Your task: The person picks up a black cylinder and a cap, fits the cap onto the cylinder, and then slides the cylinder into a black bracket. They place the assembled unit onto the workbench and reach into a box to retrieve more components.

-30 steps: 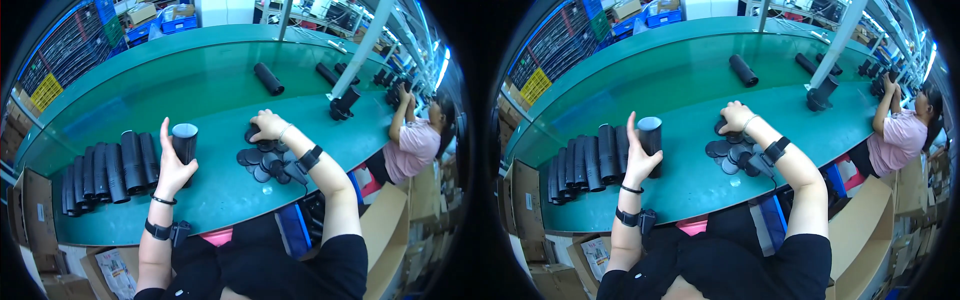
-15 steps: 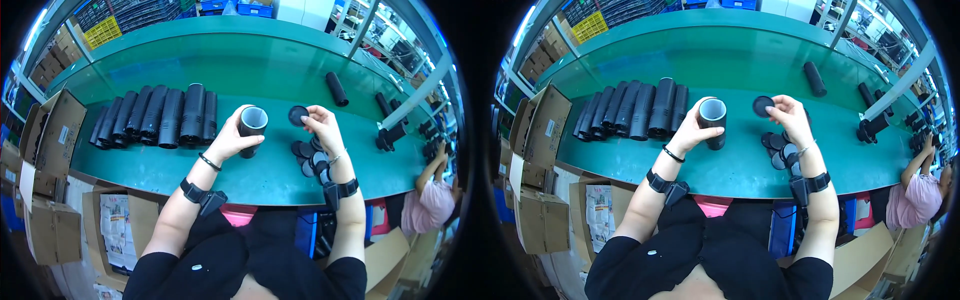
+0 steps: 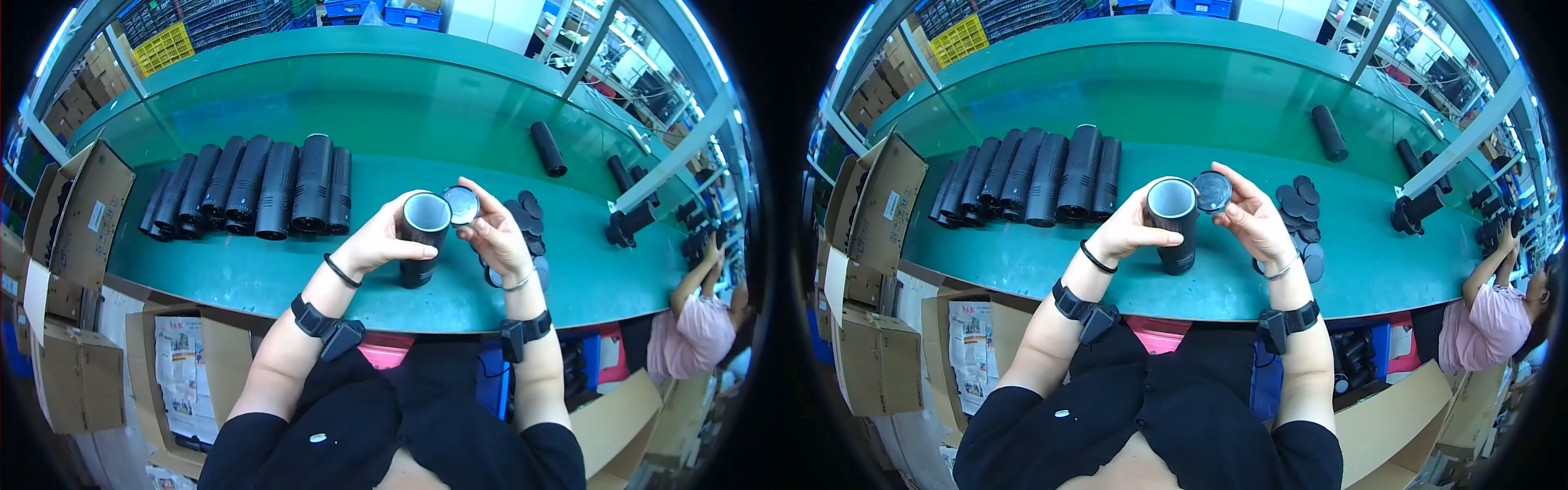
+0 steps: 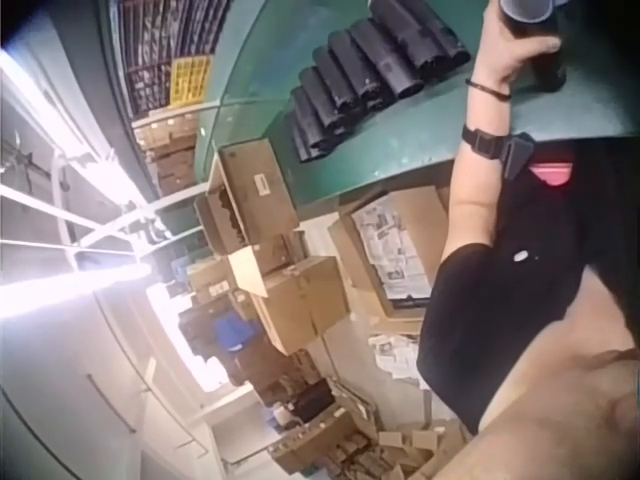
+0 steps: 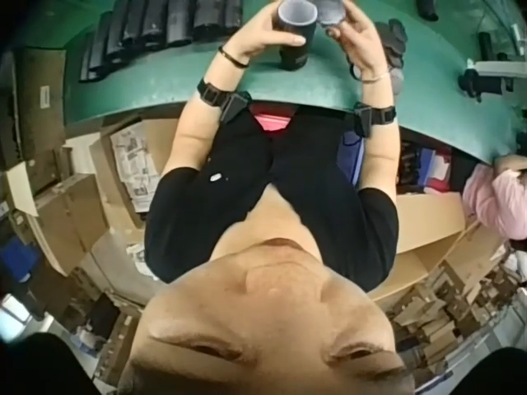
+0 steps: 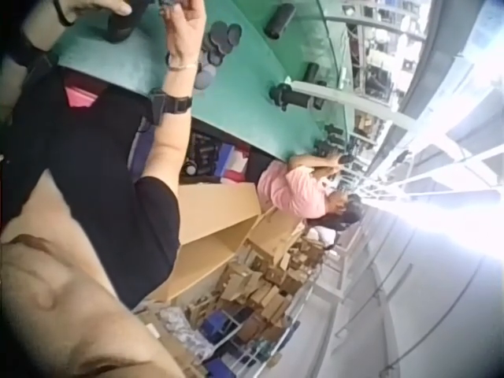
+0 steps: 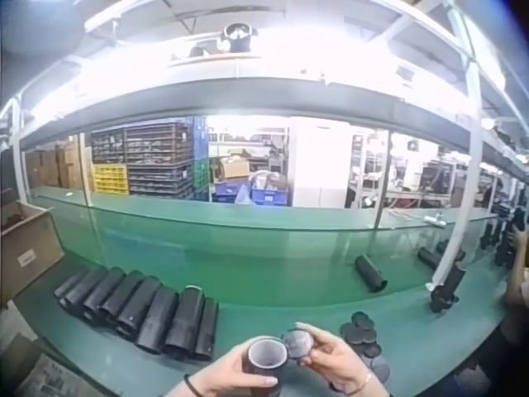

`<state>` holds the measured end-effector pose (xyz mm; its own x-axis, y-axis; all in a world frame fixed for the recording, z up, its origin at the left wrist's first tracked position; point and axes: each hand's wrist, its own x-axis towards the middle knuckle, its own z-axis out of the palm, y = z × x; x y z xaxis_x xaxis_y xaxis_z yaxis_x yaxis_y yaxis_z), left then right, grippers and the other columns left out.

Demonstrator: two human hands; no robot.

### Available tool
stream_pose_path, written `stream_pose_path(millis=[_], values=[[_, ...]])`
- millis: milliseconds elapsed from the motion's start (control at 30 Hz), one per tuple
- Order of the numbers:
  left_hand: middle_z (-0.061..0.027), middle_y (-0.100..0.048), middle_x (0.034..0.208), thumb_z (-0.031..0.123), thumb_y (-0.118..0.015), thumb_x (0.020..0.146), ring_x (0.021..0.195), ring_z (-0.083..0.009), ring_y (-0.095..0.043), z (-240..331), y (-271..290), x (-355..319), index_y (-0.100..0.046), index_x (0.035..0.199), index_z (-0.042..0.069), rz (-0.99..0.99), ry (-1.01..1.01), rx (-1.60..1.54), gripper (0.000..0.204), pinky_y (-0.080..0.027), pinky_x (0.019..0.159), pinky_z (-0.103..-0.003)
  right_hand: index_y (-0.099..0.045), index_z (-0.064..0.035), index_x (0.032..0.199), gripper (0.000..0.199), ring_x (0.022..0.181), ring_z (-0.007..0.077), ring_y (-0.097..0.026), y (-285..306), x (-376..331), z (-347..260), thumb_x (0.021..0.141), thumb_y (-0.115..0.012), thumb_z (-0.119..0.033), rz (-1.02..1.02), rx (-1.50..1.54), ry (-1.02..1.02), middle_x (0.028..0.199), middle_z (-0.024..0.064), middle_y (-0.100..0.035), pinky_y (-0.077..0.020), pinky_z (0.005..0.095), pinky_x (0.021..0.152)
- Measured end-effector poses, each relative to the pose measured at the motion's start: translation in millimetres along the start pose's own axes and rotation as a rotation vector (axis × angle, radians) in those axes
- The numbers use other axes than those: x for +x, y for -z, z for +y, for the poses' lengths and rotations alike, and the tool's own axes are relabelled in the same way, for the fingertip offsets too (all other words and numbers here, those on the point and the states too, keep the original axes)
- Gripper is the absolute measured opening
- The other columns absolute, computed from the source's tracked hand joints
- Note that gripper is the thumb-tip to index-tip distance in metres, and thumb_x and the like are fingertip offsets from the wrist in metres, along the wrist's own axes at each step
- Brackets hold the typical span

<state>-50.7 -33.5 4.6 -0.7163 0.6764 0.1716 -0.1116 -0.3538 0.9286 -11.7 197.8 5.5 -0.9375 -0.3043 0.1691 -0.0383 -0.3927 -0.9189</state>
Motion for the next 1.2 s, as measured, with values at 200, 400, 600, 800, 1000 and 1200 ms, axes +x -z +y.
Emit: stream_pose_path(millis=[200, 400, 600, 800, 1000, 1200], values=[[-0.0035, -0.059, 0.117, 0.008, -0.085, 0.069, 0.11, -0.0144, -0.055, 4, -1, -2, -0.047, 0.133, 0.004, -0.047, 0.024, 0.088, 0.074, -0.045, 0.097, -0.031, -0.039, -0.0035, 0.147, 0.067, 0.091, 0.0102, -0.057, -1, 4, -3, 0.094, -0.066, -0.034, -0.044, 0.258, -0.106, 0.116, 0.0042, -0.061, -0.0453, 0.0234, 0.068], [-0.0016, -0.053, 0.116, 0.008, -0.083, 0.071, 0.112, -0.0114, -0.05, 7, -2, -3, -0.045, 0.133, 0.01, -0.033, -0.113, 0.281, 0.072, -0.045, 0.094, -0.028, -0.055, -0.0008, 0.126, 0.035, 0.071, 0.0071, -0.065, -3, 10, -14, 0.092, -0.063, -0.005, 0.133, -0.164, -0.109, 0.094, 0.003, -0.068, -0.0549, 0.0198, 0.063], [-0.0025, -0.051, 0.119, 0.005, -0.081, 0.072, 0.116, -0.015, -0.05, 1, 14, -6, -0.041, 0.134, 0.009, 0.043, -0.037, 0.115, 0.074, -0.042, 0.101, -0.031, -0.058, -0.0064, 0.106, 0.017, 0.077, 0.009, -0.067, 20, -2, 6, 0.091, -0.065, -0.006, 0.331, -0.032, -0.038, 0.09, 0.0035, -0.07, -0.0547, 0.0207, 0.064], [-0.0037, -0.051, 0.12, 0.004, -0.08, 0.072, 0.115, -0.0166, -0.051, 2, 16, -8, -0.035, 0.139, 0.009, 0.118, -0.109, 0.091, 0.082, -0.042, 0.1, -0.032, -0.054, -0.0017, 0.117, 0.024, 0.085, 0.0212, -0.071, -15, -6, -3, 0.094, -0.057, -0.008, 0.312, 0.07, -0.095, 0.11, 0.0172, -0.066, -0.0582, 0.0244, 0.063], [-0.0062, -0.052, 0.117, 0.018, -0.083, 0.077, 0.11, -0.0162, -0.053, -1, 19, -6, -0.032, 0.137, 0.008, 0.228, -0.104, 0.357, 0.079, -0.043, 0.098, -0.033, -0.051, -0.0006, 0.127, 0.032, 0.077, 0.021, -0.072, -8, -9, 3, 0.096, -0.053, -0.008, 0.252, 0.064, -0.116, 0.119, 0.0224, -0.063, -0.0576, 0.0234, 0.06], [-0.0088, -0.054, 0.116, 0.016, -0.081, 0.079, 0.111, -0.0166, -0.054, 5, 6, -10, -0.03, 0.134, 0.007, 0.212, -0.125, 0.319, 0.075, -0.044, 0.096, -0.033, -0.046, -0.0047, 0.116, 0.021, 0.076, 0.022, -0.07, -8, -13, 12, 0.096, -0.052, -0.008, 0.259, 0.041, -0.139, 0.116, 0.0242, -0.063, -0.0541, 0.0246, 0.058]])
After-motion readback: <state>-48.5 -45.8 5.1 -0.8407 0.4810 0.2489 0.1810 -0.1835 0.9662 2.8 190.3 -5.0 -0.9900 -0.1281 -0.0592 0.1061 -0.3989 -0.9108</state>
